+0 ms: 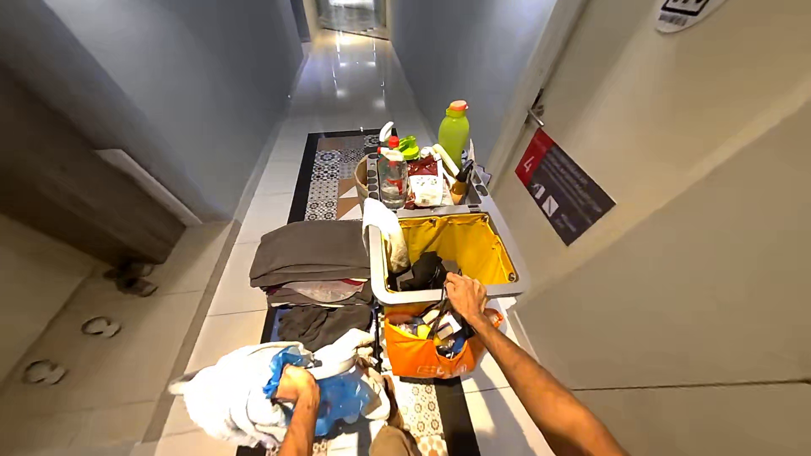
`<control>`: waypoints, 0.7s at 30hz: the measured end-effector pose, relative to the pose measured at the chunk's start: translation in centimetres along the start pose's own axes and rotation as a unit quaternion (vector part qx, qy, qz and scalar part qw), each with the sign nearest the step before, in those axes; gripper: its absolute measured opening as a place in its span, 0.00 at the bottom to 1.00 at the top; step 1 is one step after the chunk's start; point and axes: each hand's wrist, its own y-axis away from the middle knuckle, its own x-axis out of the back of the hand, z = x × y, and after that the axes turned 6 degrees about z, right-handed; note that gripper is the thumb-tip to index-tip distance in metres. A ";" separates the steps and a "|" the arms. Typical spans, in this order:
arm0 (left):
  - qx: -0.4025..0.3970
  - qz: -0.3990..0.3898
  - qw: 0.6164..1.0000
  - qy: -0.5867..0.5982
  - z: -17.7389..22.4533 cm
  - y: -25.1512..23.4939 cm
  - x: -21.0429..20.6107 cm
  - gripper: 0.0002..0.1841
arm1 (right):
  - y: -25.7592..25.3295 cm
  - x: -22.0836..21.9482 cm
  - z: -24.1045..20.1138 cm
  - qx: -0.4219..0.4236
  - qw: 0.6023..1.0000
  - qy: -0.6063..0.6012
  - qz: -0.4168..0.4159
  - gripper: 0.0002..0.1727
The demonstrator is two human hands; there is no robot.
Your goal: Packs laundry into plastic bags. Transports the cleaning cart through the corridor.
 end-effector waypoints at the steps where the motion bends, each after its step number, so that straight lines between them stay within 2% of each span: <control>1: -0.004 0.003 1.000 0.010 2.2 -0.6 -2.0 0.29 | -2.9 -0.5 -0.3 -0.002 1.000 0.004 -0.005 0.20; 10: -0.076 -0.039 0.989 -0.117 18.5 -3.3 -17.5 0.29 | -27.9 -3.8 -2.2 0.001 0.998 0.017 -0.065 0.21; 14: -0.075 0.017 0.990 -0.118 23.5 -5.5 -25.2 0.28 | -38.0 -5.4 -2.8 0.015 0.999 0.005 -0.036 0.21; 17: -0.083 -0.018 0.989 -0.125 28.1 -5.2 -28.4 0.28 | -45.4 -6.8 -2.8 0.019 0.999 0.000 -0.026 0.21; 21: -0.093 -0.008 0.981 -0.168 33.4 -5.9 -34.4 0.28 | -55.2 -7.3 -3.4 0.020 0.999 -0.003 -0.043 0.21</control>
